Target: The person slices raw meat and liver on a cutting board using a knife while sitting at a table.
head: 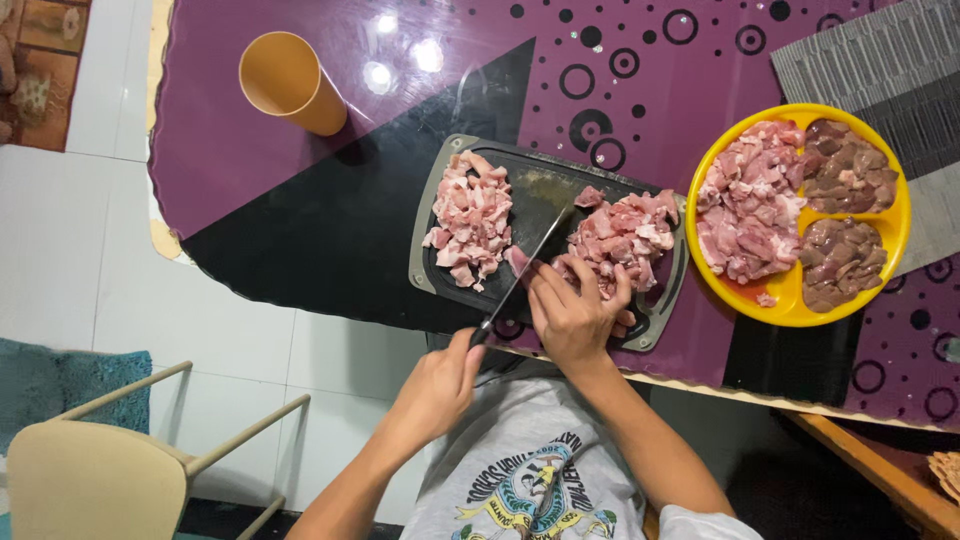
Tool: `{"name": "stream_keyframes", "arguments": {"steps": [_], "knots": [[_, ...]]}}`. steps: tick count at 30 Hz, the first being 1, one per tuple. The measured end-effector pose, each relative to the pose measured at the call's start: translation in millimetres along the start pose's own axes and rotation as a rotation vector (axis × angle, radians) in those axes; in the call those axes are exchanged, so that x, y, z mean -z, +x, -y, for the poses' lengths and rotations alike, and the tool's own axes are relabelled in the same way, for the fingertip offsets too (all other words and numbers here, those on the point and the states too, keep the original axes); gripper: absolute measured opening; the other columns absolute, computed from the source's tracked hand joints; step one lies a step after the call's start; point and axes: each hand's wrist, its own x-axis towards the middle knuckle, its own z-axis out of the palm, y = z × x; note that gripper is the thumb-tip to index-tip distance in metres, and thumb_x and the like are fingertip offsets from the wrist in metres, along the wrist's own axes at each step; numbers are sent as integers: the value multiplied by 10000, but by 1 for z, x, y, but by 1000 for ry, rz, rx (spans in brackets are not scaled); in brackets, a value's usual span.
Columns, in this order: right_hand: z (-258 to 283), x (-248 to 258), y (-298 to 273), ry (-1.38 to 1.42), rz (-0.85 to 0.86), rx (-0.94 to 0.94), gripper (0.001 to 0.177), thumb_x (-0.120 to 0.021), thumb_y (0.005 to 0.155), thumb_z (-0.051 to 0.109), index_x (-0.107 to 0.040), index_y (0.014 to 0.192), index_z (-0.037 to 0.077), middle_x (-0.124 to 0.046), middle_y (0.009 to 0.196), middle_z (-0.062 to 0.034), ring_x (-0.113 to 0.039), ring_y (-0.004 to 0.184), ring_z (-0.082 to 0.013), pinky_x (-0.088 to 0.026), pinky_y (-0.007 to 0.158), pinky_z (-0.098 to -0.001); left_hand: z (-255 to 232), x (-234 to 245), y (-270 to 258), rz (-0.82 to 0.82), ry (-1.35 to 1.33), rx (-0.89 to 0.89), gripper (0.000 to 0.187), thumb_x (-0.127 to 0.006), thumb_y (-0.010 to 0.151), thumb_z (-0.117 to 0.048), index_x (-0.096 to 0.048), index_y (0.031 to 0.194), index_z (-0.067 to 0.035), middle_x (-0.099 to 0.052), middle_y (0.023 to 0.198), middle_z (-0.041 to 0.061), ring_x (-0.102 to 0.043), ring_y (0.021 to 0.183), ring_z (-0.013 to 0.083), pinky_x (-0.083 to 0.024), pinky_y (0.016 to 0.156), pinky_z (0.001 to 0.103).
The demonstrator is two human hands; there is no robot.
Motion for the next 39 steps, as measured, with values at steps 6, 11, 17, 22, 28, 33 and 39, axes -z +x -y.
{"name": "stream_keyframes", "arguments": {"steps": [6, 11, 17, 22, 28, 33, 39], "knots": [[-1, 2, 10, 36, 12, 21, 92, -796, 910, 180, -781, 973, 115, -760, 1086, 39, -624, 1183, -197, -192, 1146, -559, 3, 23, -50, 175, 15, 314, 285, -444, 1046, -283, -538, 1145, -33, -646, 670, 262, -645, 690, 483, -465, 649, 571], [-1, 1, 10, 47, 8, 25, 79, -795, 906, 157, -782, 965, 105, -767, 1087, 36, -649, 1191, -183, -197, 1142, -542, 4, 21, -50, 111, 20, 235, 280, -462, 1031, -271, -537, 1149, -28, -662, 673, 265, -630, 708, 503, -451, 641, 589], [4, 3, 8, 56, 30, 18, 65, -787, 881, 144, -767, 932, 111, -762, 1064, 32, -652, 1170, -180, -200, 1141, -537, 4, -6, 10, 5, 27, 52, 279, -467, 1037, -249, -519, 1160, -4, -657, 692, 292, -642, 693, 513, -471, 619, 597], [5, 7, 6, 93, 24, 22, 66, -791, 885, 155, -748, 913, 113, -753, 1060, 36, -646, 1151, -193, -208, 1136, -538, 3, -17, 55, -75, 52, -40, 274, -485, 1064, -262, -539, 1066, 7, -660, 736, 299, -633, 725, 525, -470, 638, 611], [7, 8, -1, 169, -5, -86, 163, -816, 856, 176, -739, 979, 103, -720, 1039, 25, -631, 1107, -203, -229, 1140, -546, -6, 7, 36, -86, -256, -59, 269, -472, 1075, -252, -581, 1112, -9, -636, 701, 255, -672, 687, 448, -503, 602, 492], [-2, 16, -24, 52, -183, -11, 212, -857, 914, 209, -722, 1037, 101, -721, 1065, 48, -601, 1128, -197, -191, 1154, -566, -1, 33, 4, -173, -269, 17, 311, -458, 1046, -243, -610, 1241, -54, -573, 580, 87, -583, 498, 196, -477, 525, 362], [-21, 27, -38, -27, -75, -32, 220, -861, 892, 283, -782, 1071, 182, -663, 1225, 3, -537, 1227, -214, -143, 1166, -581, 8, 26, -3, -169, -299, 33, 294, -474, 1046, -229, -619, 1225, -46, -553, 554, 41, -546, 468, 147, -446, 490, 325]]}}
